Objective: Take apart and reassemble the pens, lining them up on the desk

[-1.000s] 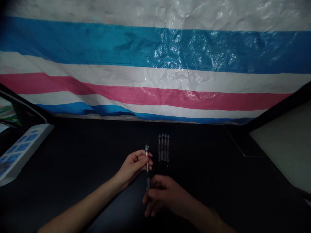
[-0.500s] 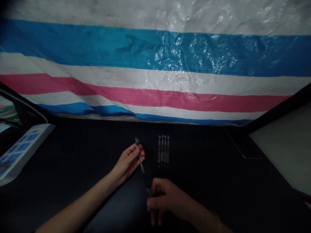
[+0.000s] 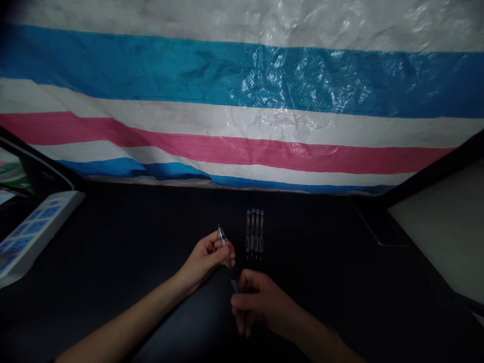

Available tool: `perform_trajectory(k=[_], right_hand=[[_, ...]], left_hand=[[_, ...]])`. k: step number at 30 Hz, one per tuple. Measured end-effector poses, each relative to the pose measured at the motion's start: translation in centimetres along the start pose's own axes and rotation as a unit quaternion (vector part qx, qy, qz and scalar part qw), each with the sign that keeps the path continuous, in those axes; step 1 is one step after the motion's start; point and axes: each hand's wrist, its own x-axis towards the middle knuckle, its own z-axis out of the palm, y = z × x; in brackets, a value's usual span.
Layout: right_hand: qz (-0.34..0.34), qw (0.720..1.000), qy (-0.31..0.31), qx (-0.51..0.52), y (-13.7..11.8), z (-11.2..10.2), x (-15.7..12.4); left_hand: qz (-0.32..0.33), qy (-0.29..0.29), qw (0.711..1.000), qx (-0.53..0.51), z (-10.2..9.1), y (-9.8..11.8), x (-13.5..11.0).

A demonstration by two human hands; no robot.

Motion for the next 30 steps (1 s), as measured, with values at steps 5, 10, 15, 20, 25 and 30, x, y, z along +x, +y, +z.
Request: perform_trajectory(k=[5,10,15,20,25,30], right_hand=[[-0.025,0.999,0.016,0.025,0.45,-0.12,0.16],[-0.026,0.998,0.013,0.047,0.61,-0.29,0.3],[-0.021,0.996,0.002,0.085,0.24,-0.22,0.22],[-0.03,0.996,0.009,0.088,0.06,0.02,-0.07],[-0.053,0.995,0.038,0.072,0.67,0.17,0.12],[-0.062,0.995,0.057,0.051,1.02,0.03,0.32]], left_hand=[[-0.003,-0.029,0.998,0.061,-0.25,-0.05,-0.06],[-0.032,-0.039,0.997,0.052,-0.44,0.22,-0.04],[-0.042,-0.043,0.997,0.041,-0.33,0.2,-0.08],[-0.023,-0.023,0.999,0.034,-0.21,-0.07,-0.03],[-0.021,-0.031,0.999,0.039,-0.11,-0.27,-0.17],[-0.015,-0.053,0.998,0.038,-0.19,-0.04,-0.35]])
